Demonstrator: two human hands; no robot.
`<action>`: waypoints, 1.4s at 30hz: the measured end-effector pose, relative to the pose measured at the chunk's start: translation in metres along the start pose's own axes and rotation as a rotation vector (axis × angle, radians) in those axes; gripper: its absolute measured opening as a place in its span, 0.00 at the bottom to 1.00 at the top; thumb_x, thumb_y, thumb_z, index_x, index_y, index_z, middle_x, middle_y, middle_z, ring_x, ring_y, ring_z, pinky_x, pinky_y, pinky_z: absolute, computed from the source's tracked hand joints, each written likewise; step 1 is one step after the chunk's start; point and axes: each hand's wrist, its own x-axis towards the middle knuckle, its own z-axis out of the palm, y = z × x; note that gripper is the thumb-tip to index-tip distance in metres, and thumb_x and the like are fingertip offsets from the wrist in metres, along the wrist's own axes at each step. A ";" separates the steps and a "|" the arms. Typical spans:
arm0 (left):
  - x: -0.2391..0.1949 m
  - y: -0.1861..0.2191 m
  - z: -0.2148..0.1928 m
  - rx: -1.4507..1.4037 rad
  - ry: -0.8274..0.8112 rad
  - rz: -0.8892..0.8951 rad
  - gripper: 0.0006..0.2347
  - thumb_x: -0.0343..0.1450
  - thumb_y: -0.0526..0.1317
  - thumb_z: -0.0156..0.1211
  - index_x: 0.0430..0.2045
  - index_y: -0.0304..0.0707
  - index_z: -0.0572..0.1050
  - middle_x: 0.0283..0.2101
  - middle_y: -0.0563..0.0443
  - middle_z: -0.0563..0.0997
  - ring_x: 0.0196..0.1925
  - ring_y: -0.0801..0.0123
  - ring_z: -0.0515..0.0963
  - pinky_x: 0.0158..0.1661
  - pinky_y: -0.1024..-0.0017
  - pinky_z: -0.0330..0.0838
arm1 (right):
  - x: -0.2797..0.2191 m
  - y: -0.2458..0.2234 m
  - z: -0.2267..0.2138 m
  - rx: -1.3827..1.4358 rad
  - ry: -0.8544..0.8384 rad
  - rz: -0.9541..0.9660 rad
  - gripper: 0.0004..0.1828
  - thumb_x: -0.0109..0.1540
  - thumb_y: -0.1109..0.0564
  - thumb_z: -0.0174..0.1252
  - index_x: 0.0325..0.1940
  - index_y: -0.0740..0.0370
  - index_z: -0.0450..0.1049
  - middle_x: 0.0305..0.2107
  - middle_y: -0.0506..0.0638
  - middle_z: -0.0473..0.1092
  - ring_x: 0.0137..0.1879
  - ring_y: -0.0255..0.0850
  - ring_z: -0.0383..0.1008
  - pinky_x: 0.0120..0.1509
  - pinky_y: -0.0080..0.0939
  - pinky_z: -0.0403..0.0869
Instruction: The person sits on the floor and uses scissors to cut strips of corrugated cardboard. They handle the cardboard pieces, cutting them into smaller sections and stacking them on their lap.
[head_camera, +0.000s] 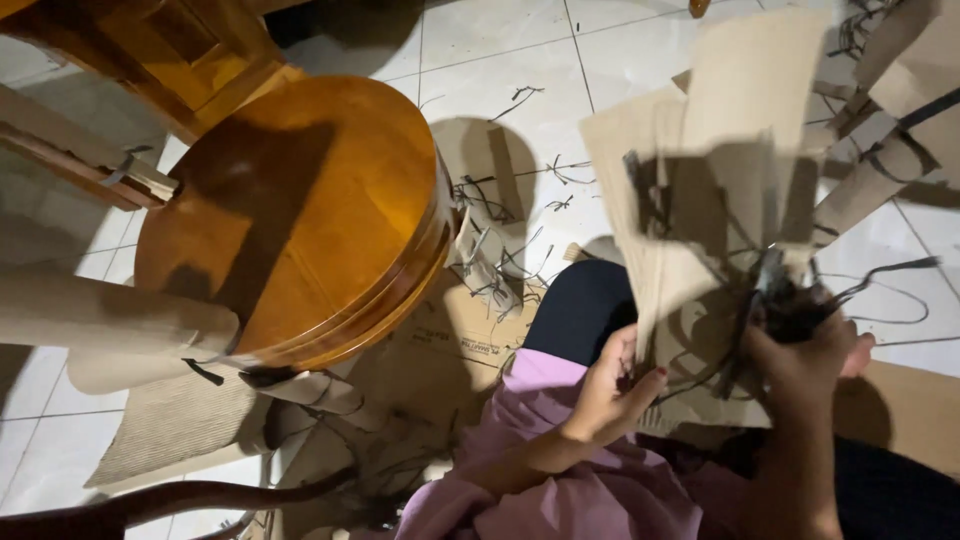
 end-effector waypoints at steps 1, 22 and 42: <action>-0.002 0.003 -0.002 0.001 -0.004 -0.005 0.28 0.75 0.49 0.54 0.67 0.30 0.58 0.56 0.43 0.75 0.50 0.67 0.78 0.49 0.71 0.71 | 0.000 0.008 -0.004 0.000 0.004 0.005 0.24 0.55 0.66 0.64 0.55 0.67 0.70 0.48 0.55 0.74 0.51 0.38 0.73 0.54 0.36 0.75; 0.099 -0.108 -0.017 0.336 -0.278 -0.553 0.38 0.72 0.44 0.56 0.74 0.33 0.42 0.72 0.21 0.52 0.75 0.35 0.52 0.71 0.44 0.49 | 0.096 0.137 0.034 -1.027 -0.264 0.179 0.32 0.48 0.39 0.70 0.51 0.53 0.75 0.42 0.53 0.77 0.50 0.60 0.79 0.52 0.59 0.78; 0.100 -0.140 -0.038 0.533 -0.202 0.103 0.26 0.68 0.31 0.63 0.64 0.32 0.65 0.63 0.27 0.68 0.67 0.38 0.68 0.64 0.52 0.66 | 0.106 0.278 -0.002 -1.194 -0.526 0.206 0.34 0.59 0.35 0.62 0.70 0.28 0.67 0.57 0.47 0.70 0.59 0.53 0.76 0.53 0.60 0.81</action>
